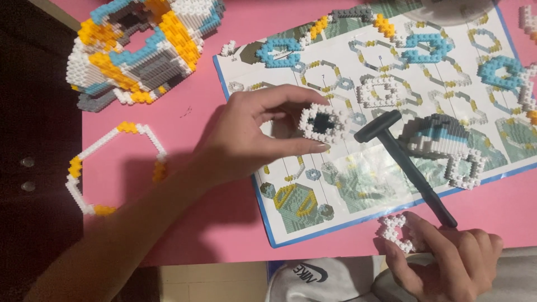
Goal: Assembling a 3D model using plastic connector blocks and a toy hammer according to instructions.
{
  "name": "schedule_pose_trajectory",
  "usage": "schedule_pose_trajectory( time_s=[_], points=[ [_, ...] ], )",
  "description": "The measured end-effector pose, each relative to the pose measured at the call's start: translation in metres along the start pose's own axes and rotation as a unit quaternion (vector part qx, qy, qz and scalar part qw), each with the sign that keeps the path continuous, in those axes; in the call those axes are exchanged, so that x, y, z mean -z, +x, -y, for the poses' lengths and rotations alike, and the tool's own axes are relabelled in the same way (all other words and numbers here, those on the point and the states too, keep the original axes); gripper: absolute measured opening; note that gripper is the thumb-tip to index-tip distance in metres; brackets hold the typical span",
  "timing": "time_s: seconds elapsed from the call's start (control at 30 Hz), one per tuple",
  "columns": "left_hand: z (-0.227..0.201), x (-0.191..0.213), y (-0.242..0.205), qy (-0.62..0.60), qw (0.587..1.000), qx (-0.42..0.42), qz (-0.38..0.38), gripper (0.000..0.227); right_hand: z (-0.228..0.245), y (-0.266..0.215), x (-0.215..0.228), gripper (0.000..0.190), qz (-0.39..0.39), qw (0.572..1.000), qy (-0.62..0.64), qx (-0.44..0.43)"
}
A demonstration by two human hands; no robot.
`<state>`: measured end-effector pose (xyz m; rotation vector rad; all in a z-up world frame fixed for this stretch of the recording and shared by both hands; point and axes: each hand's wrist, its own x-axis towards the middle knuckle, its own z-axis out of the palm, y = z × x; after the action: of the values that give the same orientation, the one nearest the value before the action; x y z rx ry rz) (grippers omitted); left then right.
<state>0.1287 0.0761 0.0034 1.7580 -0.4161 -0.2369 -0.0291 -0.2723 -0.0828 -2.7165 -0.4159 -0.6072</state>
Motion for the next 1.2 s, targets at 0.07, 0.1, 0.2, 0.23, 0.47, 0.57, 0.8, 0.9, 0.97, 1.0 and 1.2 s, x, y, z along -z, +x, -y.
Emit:
schedule_pose_trajectory(
  time_s=[0.07, 0.1, 0.2, 0.23, 0.47, 0.57, 0.8, 0.9, 0.97, 1.0, 1.2],
  points=[
    [0.002, -0.002, -0.001, 0.081, 0.996, -0.020, -0.009, 0.046, 0.005, 0.005, 0.001, 0.058, 0.006, 1.000, 0.006, -0.012],
    [0.005, -0.004, -0.001, 0.145, 0.987, -0.062, -0.022, 0.046, 0.006, 0.007, 0.001, 0.057, 0.002, 1.000, 0.014, -0.013],
    [0.006, -0.006, 0.000, 0.230, 0.968, -0.098, -0.023, 0.044, 0.009, 0.009, 0.005, 0.057, 0.015, 0.999, 0.018, -0.031],
    [0.006, -0.005, 0.001, 0.254, 0.963, -0.092, -0.012, 0.043, 0.010, 0.009, 0.006, 0.058, 0.028, 0.998, 0.017, -0.048],
    [0.010, -0.003, 0.000, 0.264, 0.949, -0.168, -0.044, 0.042, 0.018, 0.018, 0.013, 0.059, 0.048, 0.997, 0.019, -0.050],
    [0.007, -0.001, 0.001, 0.234, 0.946, -0.210, -0.083, 0.040, 0.022, 0.022, 0.015, 0.059, 0.044, 0.998, 0.032, -0.044],
    [-0.001, 0.001, -0.002, 0.235, 0.946, -0.214, -0.066, 0.044, 0.036, 0.039, 0.033, 0.071, 0.121, 0.983, 0.053, -0.129],
    [-0.001, 0.003, -0.001, 0.222, 0.944, -0.240, -0.050, 0.045, 0.031, 0.041, 0.039, 0.070, 0.143, 0.979, 0.056, -0.136],
    [-0.001, 0.004, -0.001, 0.223, 0.941, -0.249, -0.046, 0.045, 0.031, 0.041, 0.041, 0.070, 0.154, 0.974, 0.066, -0.151],
    [-0.002, 0.005, -0.001, 0.235, 0.941, -0.238, -0.053, 0.045, 0.029, 0.041, 0.040, 0.072, 0.154, 0.973, 0.073, -0.156],
    [-0.004, 0.008, -0.004, 0.251, 0.943, -0.206, -0.070, 0.044, 0.020, 0.035, 0.038, 0.069, 0.162, 0.972, 0.073, -0.153]
  ],
)
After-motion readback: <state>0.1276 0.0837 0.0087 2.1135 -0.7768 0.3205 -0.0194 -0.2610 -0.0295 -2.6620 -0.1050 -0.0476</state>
